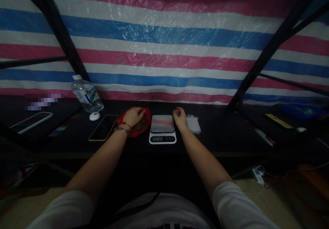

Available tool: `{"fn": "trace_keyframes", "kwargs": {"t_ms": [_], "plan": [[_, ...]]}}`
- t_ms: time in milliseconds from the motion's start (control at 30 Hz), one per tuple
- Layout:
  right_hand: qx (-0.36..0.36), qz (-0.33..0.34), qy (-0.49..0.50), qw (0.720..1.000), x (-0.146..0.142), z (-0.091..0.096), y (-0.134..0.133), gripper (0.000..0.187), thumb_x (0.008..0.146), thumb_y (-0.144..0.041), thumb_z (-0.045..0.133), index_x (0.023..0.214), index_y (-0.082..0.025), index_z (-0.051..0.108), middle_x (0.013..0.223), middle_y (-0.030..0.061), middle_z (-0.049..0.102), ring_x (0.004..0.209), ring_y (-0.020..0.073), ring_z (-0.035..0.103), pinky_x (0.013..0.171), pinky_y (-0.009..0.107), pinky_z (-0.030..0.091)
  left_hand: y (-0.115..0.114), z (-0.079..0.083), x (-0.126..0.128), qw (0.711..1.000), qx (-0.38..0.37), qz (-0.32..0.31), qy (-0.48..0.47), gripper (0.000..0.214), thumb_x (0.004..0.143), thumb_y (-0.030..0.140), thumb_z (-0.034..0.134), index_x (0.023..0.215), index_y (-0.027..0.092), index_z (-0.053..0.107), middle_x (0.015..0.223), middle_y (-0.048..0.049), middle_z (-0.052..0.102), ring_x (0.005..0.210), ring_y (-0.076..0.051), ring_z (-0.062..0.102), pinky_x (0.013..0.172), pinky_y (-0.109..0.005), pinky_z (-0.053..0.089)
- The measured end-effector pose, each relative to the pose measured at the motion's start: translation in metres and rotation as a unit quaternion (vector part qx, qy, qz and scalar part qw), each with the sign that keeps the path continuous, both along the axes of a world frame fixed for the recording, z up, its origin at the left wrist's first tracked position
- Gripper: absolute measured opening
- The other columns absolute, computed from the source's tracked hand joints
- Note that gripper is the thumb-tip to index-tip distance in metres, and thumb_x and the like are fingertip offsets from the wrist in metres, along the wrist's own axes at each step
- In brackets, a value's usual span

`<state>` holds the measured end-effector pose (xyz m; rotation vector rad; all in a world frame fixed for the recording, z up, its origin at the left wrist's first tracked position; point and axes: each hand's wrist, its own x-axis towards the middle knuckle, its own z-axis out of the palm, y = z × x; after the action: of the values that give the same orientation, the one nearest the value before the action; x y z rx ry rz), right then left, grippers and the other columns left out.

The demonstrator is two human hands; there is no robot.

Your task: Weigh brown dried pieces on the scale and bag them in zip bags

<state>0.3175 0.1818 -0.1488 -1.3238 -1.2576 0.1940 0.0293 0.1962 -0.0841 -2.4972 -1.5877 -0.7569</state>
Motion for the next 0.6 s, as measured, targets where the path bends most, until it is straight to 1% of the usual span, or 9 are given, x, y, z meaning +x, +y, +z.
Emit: {"fn": "trace_keyframes", "kwargs": {"t_ms": [267,433,600], "plan": [[-0.011,0.011,-0.04,0.999,-0.004,0.009,-0.01,0.032,0.078,-0.034,0.055,0.104,-0.017,0.062,0.108,0.0101,0.064,0.101,0.0224,0.058,0.093,0.037,0.043,0.016,0.007,0.008,0.999,0.05,0.012,-0.013,0.044,0.091,0.048,0.036,0.084,0.018,0.067,0.088,-0.0095,0.069,0.082,-0.022,0.062,0.07,-0.03,0.045],[-0.019,0.01,-0.042,0.999,-0.007,0.009,-0.011,0.031,0.078,-0.033,0.055,0.104,-0.018,0.062,0.107,0.0091,0.064,0.1,0.0225,0.058,0.092,0.038,0.044,0.011,0.0,0.0,0.996,0.07,0.035,-0.036,0.044,0.092,0.046,0.034,0.078,0.018,0.065,0.083,-0.0095,0.068,0.077,-0.021,0.061,0.068,-0.029,0.043],[-0.025,0.013,-0.039,0.999,-0.009,0.009,-0.01,0.032,0.078,-0.034,0.055,0.106,-0.018,0.06,0.107,0.0092,0.063,0.099,0.022,0.058,0.09,0.036,0.045,0.005,-0.005,-0.009,0.997,0.061,0.026,-0.029,0.042,0.091,0.046,0.037,0.077,0.018,0.065,0.082,-0.0086,0.068,0.075,-0.02,0.06,0.066,-0.029,0.042]]}}
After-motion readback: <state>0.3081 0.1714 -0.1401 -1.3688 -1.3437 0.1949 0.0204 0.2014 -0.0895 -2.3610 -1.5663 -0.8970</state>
